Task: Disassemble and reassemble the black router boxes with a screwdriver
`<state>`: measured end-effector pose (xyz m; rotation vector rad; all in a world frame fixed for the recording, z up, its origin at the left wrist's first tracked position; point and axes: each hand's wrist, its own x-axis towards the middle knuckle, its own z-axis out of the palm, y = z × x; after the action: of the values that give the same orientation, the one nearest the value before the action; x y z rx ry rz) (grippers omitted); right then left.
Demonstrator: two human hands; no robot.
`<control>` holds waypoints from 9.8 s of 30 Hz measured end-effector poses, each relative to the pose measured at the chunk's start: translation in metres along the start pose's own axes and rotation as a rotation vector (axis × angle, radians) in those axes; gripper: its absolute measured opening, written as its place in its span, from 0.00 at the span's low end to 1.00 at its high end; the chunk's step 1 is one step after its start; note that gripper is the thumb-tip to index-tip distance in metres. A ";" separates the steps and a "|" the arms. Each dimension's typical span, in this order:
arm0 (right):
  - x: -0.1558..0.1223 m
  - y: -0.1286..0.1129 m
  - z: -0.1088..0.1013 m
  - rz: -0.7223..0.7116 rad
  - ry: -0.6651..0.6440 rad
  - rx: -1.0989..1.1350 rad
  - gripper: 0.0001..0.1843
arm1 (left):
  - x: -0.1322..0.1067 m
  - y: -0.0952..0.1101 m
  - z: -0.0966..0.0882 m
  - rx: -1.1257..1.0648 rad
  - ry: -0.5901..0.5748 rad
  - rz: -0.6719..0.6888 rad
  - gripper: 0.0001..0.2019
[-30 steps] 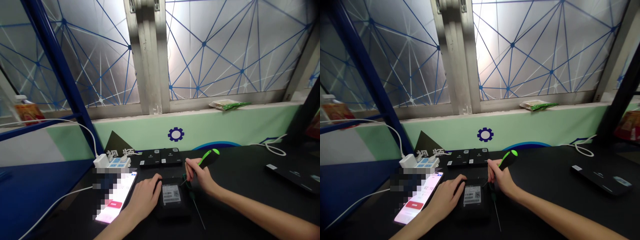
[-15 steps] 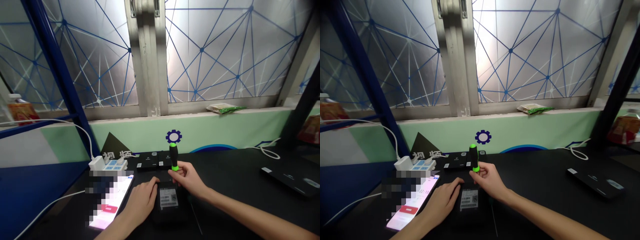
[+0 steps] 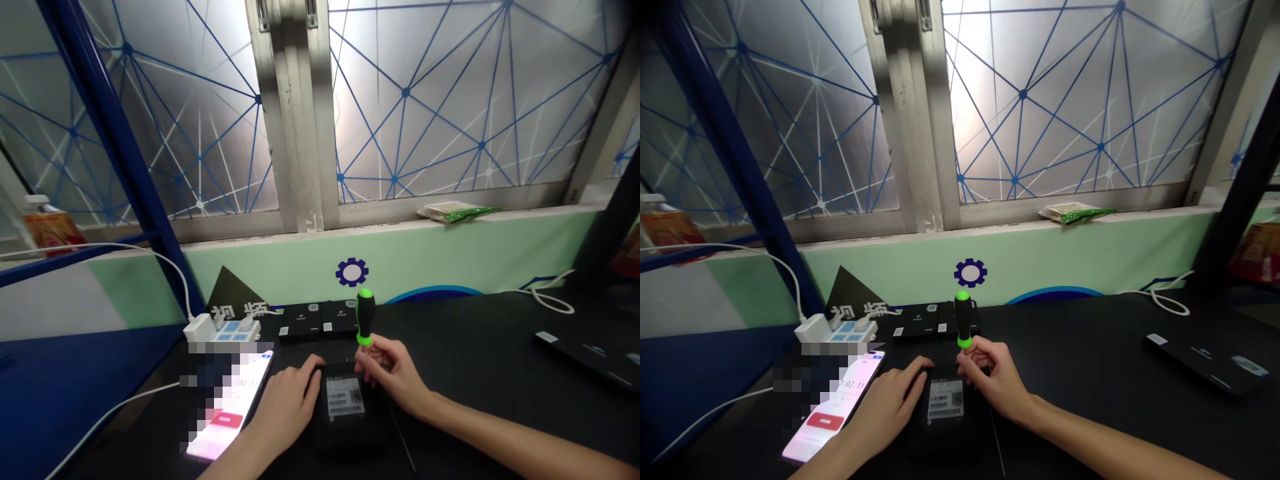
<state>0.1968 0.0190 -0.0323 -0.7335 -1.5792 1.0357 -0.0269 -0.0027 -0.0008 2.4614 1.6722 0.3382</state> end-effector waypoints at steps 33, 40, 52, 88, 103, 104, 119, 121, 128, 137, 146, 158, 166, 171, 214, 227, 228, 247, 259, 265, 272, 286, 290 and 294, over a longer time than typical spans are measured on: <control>0.003 0.002 -0.007 -0.091 -0.027 -0.127 0.14 | 0.001 -0.009 0.001 -0.010 0.002 -0.015 0.16; 0.002 0.000 -0.008 -0.167 -0.038 -0.214 0.14 | 0.002 -0.013 0.005 -0.004 0.013 -0.002 0.16; 0.000 -0.008 -0.007 -0.195 -0.102 -0.246 0.14 | 0.001 -0.010 0.001 0.001 -0.001 -0.003 0.17; 0.003 0.000 -0.004 -0.029 -0.049 -0.089 0.18 | 0.000 -0.011 0.000 0.010 -0.003 -0.003 0.17; 0.004 0.001 -0.002 0.004 -0.030 -0.036 0.18 | 0.000 -0.010 -0.002 -0.010 -0.005 -0.003 0.17; 0.004 0.001 -0.002 0.002 -0.031 -0.043 0.19 | 0.000 -0.010 -0.002 -0.007 -0.006 -0.004 0.17; 0.002 0.001 -0.002 -0.028 -0.056 -0.077 0.17 | -0.002 -0.009 -0.003 0.006 -0.010 -0.015 0.18; 0.002 0.001 -0.001 -0.033 -0.052 -0.078 0.17 | -0.002 -0.009 -0.002 0.013 -0.009 -0.018 0.18; 0.003 0.000 -0.001 -0.053 -0.054 -0.078 0.17 | -0.003 -0.013 0.001 -0.006 -0.016 -0.008 0.18; 0.003 0.003 -0.002 -0.017 -0.009 -0.029 0.15 | -0.002 -0.011 -0.001 -0.004 -0.034 -0.006 0.18; 0.005 0.002 -0.001 -0.023 -0.013 -0.040 0.15 | -0.002 -0.015 0.003 0.004 -0.030 -0.013 0.18; 0.002 0.004 -0.002 -0.032 -0.028 -0.054 0.16 | -0.003 -0.013 0.001 0.036 -0.038 -0.020 0.18; 0.005 0.007 -0.001 -0.037 -0.019 -0.093 0.17 | -0.003 -0.011 -0.001 0.039 -0.052 -0.036 0.19; 0.006 0.006 0.000 0.007 0.033 -0.032 0.17 | -0.003 -0.013 0.000 0.025 -0.044 -0.024 0.19; 0.003 0.000 -0.001 -0.100 -0.057 -0.191 0.17 | -0.004 -0.009 -0.002 0.032 -0.017 -0.009 0.18; 0.001 0.001 -0.002 -0.116 -0.046 -0.206 0.15 | -0.004 -0.008 -0.004 0.029 -0.027 -0.006 0.19; 0.001 0.001 -0.002 -0.125 -0.047 -0.212 0.15 | -0.004 -0.008 -0.004 0.030 -0.026 -0.005 0.19; 0.003 0.004 -0.001 0.009 0.007 -0.028 0.19 | -0.004 -0.008 -0.003 0.043 -0.028 0.016 0.18; 0.001 -0.001 -0.001 -0.053 -0.038 -0.040 0.14 | -0.004 -0.009 -0.003 0.050 -0.041 0.006 0.18; 0.000 -0.002 -0.002 -0.075 -0.046 -0.054 0.13 | -0.004 -0.010 -0.002 0.046 -0.036 0.012 0.18; -0.002 -0.001 -0.002 -0.083 -0.052 -0.042 0.13 | -0.003 -0.011 0.000 0.045 -0.022 0.024 0.18; -0.004 0.004 -0.003 -0.132 0.073 -0.004 0.13 | -0.005 -0.009 -0.002 0.050 -0.032 0.021 0.17; -0.001 0.005 -0.003 -0.119 0.097 -0.074 0.14 | -0.004 -0.010 -0.001 0.057 -0.038 0.024 0.18; 0.002 0.006 -0.005 -0.147 0.116 -0.112 0.17 | -0.004 -0.010 -0.001 0.071 -0.038 0.026 0.18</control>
<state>0.2008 0.0245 -0.0369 -0.7282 -1.5745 0.7890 -0.0370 -0.0025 -0.0024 2.5254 1.6662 0.2373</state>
